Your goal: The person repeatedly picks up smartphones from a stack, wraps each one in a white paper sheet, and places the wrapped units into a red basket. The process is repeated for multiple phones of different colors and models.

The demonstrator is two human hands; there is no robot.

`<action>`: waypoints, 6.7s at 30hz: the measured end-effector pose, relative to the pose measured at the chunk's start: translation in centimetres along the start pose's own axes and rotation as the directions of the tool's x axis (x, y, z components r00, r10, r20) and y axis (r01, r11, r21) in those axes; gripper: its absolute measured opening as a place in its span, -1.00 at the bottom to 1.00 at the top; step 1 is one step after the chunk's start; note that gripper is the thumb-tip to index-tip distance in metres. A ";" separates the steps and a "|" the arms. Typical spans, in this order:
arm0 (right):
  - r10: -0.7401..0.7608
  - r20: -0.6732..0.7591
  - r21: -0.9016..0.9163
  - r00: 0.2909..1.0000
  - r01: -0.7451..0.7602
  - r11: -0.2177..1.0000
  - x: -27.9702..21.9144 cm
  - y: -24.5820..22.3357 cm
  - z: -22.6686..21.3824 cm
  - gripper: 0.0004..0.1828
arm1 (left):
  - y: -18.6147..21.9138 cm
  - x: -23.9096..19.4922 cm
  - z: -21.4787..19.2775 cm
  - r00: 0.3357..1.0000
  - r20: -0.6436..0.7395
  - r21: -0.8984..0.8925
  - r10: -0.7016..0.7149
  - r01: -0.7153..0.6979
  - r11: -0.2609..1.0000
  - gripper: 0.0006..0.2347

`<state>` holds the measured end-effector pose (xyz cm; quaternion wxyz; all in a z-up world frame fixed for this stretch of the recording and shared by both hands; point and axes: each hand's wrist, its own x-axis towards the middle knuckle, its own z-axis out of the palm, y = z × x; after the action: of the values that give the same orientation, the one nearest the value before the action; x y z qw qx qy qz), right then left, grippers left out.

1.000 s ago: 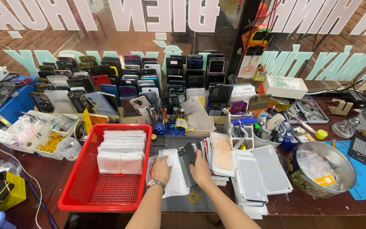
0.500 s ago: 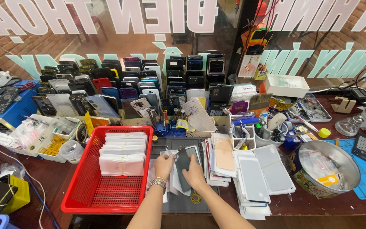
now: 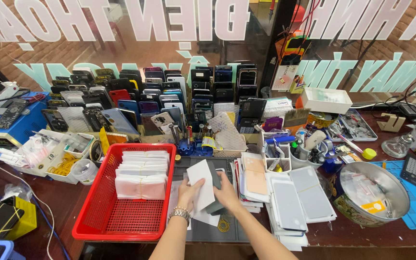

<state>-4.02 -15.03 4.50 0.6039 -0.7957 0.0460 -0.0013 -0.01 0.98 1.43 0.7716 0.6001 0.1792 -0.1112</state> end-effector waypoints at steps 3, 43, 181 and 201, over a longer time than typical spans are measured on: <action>0.081 -0.036 0.061 0.996 -0.079 0.995 0.1 -0.2 -2.7 -0.41 | 0.8 0.0 -0.7 0.990 0.139 -0.212 -0.020 0.049 0.976 -0.63; -0.068 -0.045 0.710 0.997 0.080 0.700 4.3 -6.8 -5.4 -0.52 | 6.6 -6.4 1.1 0.948 0.299 0.103 0.107 -0.143 0.984 -0.78; 0.185 -0.056 -0.809 0.981 -0.153 0.567 2.6 -1.2 0.5 0.06 | 6.7 -6.3 -0.2 0.774 -0.143 0.657 0.617 -0.392 0.644 -0.72; 0.081 -0.086 -0.601 0.993 -0.117 0.791 5.0 2.7 0.6 -0.17 | 4.1 -4.4 -2.0 0.943 -0.130 0.330 0.306 -0.250 0.910 -0.70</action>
<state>0.79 -15.52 1.43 0.3159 -0.9430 0.1023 0.0231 -2.71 3.74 6.48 0.6570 0.7402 0.1406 0.0280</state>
